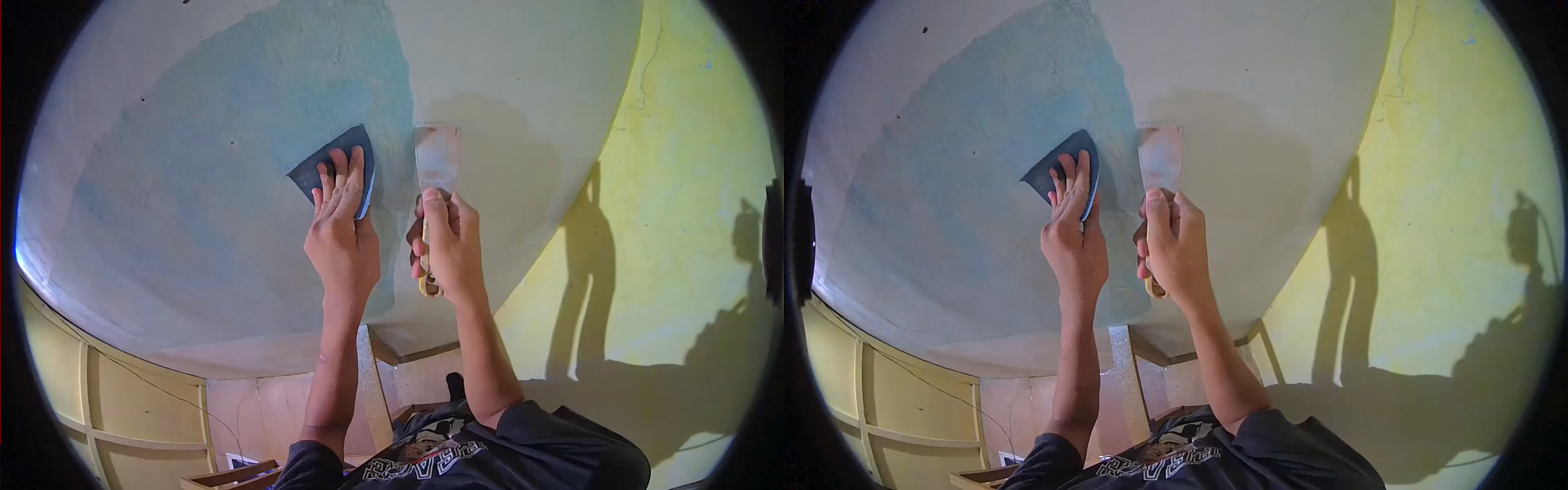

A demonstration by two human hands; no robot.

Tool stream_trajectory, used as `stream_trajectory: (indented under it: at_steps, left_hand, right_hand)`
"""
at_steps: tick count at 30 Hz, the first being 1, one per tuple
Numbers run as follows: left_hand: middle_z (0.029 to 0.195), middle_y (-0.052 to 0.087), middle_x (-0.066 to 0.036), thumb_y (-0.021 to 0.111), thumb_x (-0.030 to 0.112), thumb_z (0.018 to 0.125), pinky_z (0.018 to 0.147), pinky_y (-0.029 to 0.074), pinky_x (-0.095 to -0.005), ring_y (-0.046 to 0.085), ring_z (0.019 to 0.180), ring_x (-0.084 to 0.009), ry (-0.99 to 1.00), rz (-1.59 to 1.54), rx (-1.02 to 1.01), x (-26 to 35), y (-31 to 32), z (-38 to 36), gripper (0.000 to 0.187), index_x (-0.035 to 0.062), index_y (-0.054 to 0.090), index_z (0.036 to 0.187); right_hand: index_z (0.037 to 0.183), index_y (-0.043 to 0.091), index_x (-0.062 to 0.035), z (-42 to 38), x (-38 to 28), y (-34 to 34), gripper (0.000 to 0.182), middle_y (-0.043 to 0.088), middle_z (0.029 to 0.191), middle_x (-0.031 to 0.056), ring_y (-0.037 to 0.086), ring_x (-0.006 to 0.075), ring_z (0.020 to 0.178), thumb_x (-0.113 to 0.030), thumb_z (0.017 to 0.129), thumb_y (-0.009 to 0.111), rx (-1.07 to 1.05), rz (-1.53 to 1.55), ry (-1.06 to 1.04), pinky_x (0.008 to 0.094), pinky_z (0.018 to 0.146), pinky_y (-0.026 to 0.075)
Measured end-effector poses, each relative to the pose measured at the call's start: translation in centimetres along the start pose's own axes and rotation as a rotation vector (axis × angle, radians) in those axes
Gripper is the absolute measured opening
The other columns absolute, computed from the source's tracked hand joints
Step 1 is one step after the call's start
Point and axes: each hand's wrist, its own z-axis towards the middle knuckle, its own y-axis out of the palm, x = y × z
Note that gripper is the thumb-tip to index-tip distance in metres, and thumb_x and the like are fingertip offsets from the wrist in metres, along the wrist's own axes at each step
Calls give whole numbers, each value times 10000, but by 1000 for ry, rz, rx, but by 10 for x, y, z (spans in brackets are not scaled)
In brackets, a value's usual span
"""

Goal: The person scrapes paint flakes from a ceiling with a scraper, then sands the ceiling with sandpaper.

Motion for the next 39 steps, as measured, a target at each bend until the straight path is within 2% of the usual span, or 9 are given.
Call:
stream_trajectory:
  at_steps: [3,4,7,8,12,15,19,23,39]
  left_hand:
    - [1508,511,-147,543,57,1004,1190,339,-507,366,1461,-381,-8,-25,-7,-1,5,-1,465,161,583,1455]
    - [1508,511,-147,543,51,1002,1189,340,-507,366,1460,-382,-7,-14,0,-1,5,-1,467,161,583,1454]
    - [1509,509,-150,543,38,999,1188,342,-506,366,1459,-388,2,-6,-3,-1,3,-3,472,160,583,1454]
    - [1510,508,-150,545,37,999,1188,343,-506,366,1459,-390,10,-14,-4,-3,3,-2,474,160,581,1455]
    - [1512,506,-149,549,31,1000,1186,343,-509,371,1457,-396,-6,-14,-3,-2,9,0,474,149,576,1459]
    - [1515,505,-148,549,19,996,1188,338,-513,368,1460,-393,-7,-13,-10,-2,11,-3,482,144,573,1461]
    - [1516,503,-146,554,6,989,1190,334,-514,363,1463,-393,0,-12,-1,-4,8,-2,492,142,572,1461]
    - [1516,504,-143,557,9,989,1189,337,-513,365,1462,-395,-15,-34,0,-3,8,2,483,144,584,1451]
    - [1507,516,-136,564,23,988,1191,337,-513,366,1462,-384,-10,-14,4,-5,10,-2,479,149,588,1449]
  right_hand:
    - [898,534,-4,1,6,-9,350,496,552,46,471,101,408,-295,1084,475,2,8,17,283,361,411]
    - [896,530,1,2,-3,-12,348,499,581,42,474,97,415,-291,1080,485,-60,-11,4,281,360,420]
    - [889,526,-3,2,-3,-4,339,491,581,36,474,99,416,-279,1080,480,-16,-3,-16,282,360,416]
    - [899,518,-36,-1,-1,-3,320,500,571,53,459,119,397,-305,1070,496,22,-14,21,283,357,393]
    - [898,519,-39,6,4,-17,322,503,576,52,457,120,390,-308,1073,495,-51,25,36,283,351,401]
    - [874,513,-8,4,5,-12,330,498,667,33,508,94,476,-270,1075,496,13,9,45,281,355,429]
    - [874,519,-12,8,-1,-8,346,500,632,28,509,91,478,-293,1075,502,-22,27,-16,283,358,432]
    - [874,523,-13,5,9,-12,334,507,615,37,486,89,453,-280,1074,497,18,-9,43,280,360,430]
    - [897,528,-30,7,6,-13,343,519,583,42,477,98,420,-319,1076,488,-32,45,37,273,366,427]
